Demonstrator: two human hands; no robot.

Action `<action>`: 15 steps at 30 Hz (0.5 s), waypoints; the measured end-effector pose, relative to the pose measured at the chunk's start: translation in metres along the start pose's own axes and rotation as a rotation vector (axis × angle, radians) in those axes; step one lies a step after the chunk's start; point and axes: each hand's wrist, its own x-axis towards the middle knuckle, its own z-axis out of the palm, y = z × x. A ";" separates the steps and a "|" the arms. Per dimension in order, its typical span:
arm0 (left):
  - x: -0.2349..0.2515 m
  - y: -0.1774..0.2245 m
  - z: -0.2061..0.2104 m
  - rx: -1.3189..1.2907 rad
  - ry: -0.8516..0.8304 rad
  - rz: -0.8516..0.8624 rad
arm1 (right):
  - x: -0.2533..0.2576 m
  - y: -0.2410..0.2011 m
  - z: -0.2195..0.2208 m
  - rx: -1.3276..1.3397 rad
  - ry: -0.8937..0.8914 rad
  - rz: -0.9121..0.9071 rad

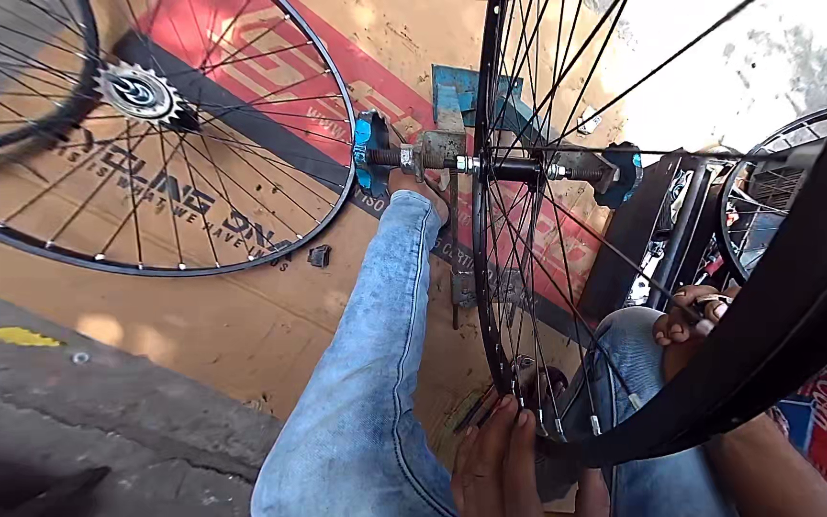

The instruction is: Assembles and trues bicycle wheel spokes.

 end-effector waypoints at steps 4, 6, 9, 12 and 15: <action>-0.001 -0.001 0.000 -0.015 -0.012 0.003 | 0.000 0.001 0.000 0.005 0.001 -0.006; -0.001 -0.001 -0.001 -0.025 -0.012 0.000 | 0.000 0.001 -0.001 0.008 0.000 -0.008; -0.001 0.001 -0.002 0.063 0.000 0.007 | 0.000 0.000 0.000 -0.003 0.004 -0.015; 0.002 -0.003 -0.003 0.307 -0.110 -0.057 | 0.000 0.000 0.001 -0.004 0.007 -0.009; 0.004 -0.008 0.000 0.483 -0.239 -0.132 | -0.002 0.002 -0.002 0.001 0.015 0.007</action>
